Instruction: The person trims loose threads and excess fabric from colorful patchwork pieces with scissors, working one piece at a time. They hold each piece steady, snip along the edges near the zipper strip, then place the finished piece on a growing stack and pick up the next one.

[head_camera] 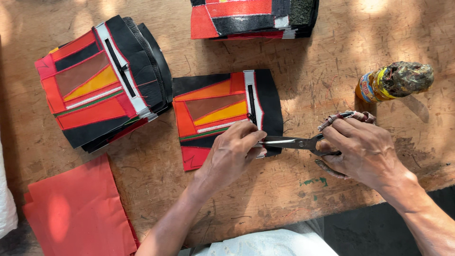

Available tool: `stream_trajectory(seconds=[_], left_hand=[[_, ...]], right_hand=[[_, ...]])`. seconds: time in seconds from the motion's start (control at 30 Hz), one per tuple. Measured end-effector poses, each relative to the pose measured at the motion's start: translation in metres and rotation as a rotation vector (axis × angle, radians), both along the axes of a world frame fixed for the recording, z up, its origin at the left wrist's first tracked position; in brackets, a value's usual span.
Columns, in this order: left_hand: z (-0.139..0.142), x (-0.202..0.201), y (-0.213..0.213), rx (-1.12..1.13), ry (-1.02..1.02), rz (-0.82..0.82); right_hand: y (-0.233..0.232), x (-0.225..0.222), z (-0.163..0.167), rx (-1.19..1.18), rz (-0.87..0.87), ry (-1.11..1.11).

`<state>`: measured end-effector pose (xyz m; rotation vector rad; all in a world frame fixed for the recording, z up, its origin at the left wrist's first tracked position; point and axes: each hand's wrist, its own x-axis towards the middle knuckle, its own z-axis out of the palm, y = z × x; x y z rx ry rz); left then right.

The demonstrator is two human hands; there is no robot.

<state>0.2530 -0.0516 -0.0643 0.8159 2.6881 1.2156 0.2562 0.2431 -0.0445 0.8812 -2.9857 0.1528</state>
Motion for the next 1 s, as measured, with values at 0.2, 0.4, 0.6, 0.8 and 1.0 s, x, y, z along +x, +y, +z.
stream_trajectory(seconds=[0.2, 0.4, 0.6, 0.8, 1.0], left_hand=[[-0.007, 0.001, 0.012, -0.014, -0.002, 0.104], [-0.009, -0.004, 0.017, 0.003, -0.098, 0.179], [-0.002, -0.011, 0.013, 0.024, -0.146, 0.202], [-0.006, -0.007, 0.014, 0.027, -0.168, 0.214], [-0.002, -0.009, 0.015, 0.039, -0.128, 0.217]], right_hand=[[-0.001, 0.001, 0.002, -0.001, 0.012, 0.003], [-0.002, 0.001, 0.007, -0.009, 0.017, -0.015], [0.001, 0.004, 0.006, -0.005, 0.008, -0.077], [0.006, 0.006, -0.002, -0.013, -0.015, -0.084], [0.013, 0.008, -0.013, 0.011, -0.069, -0.179]])
